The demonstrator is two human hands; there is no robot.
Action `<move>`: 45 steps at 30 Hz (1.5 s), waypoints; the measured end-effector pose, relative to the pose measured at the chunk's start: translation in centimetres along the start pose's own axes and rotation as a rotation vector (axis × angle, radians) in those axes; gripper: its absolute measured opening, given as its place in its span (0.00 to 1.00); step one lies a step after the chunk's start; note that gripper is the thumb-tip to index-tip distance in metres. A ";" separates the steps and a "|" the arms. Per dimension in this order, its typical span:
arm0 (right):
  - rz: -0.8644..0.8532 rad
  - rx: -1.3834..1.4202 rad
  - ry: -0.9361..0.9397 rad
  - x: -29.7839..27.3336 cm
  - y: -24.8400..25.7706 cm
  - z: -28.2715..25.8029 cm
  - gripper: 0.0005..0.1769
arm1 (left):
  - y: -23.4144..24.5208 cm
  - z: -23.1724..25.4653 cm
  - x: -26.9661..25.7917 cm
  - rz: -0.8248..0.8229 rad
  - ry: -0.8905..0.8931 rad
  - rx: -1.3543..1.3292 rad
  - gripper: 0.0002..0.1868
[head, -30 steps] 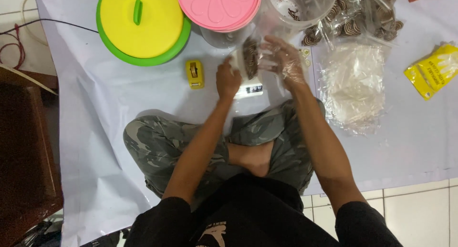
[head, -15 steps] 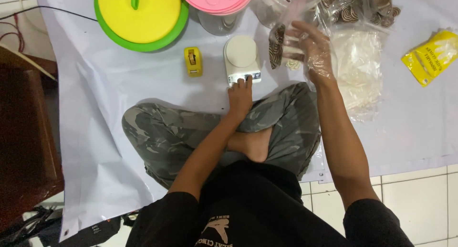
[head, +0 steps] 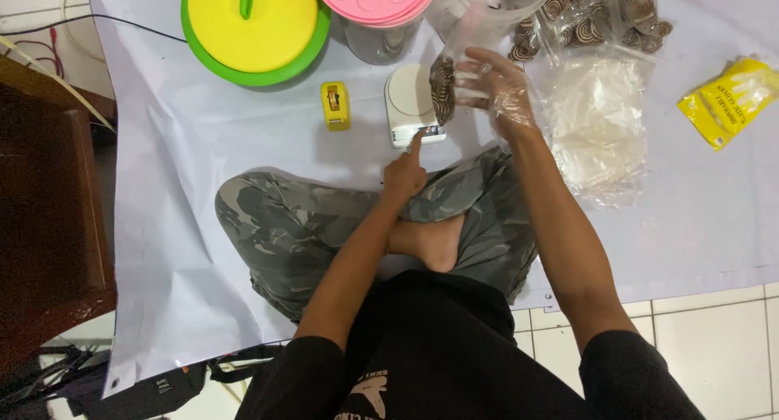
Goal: Packing small snack items into plastic bags while wearing a protective glove.
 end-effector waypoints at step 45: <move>0.428 -0.004 -0.321 4.6 7.7 21.5 0.45 | 0.3 -7.6 0.4 0.049 0.223 -0.759 0.26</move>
Point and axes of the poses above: each hand's wrist, its own x-axis towards the middle knuckle, its own y-axis out of the back of the hand, z = x × y, the point moved 6 cm from there along x, towards the middle knuckle, and after that the axes turned 8 degrees about y, right-handed, at the moved point
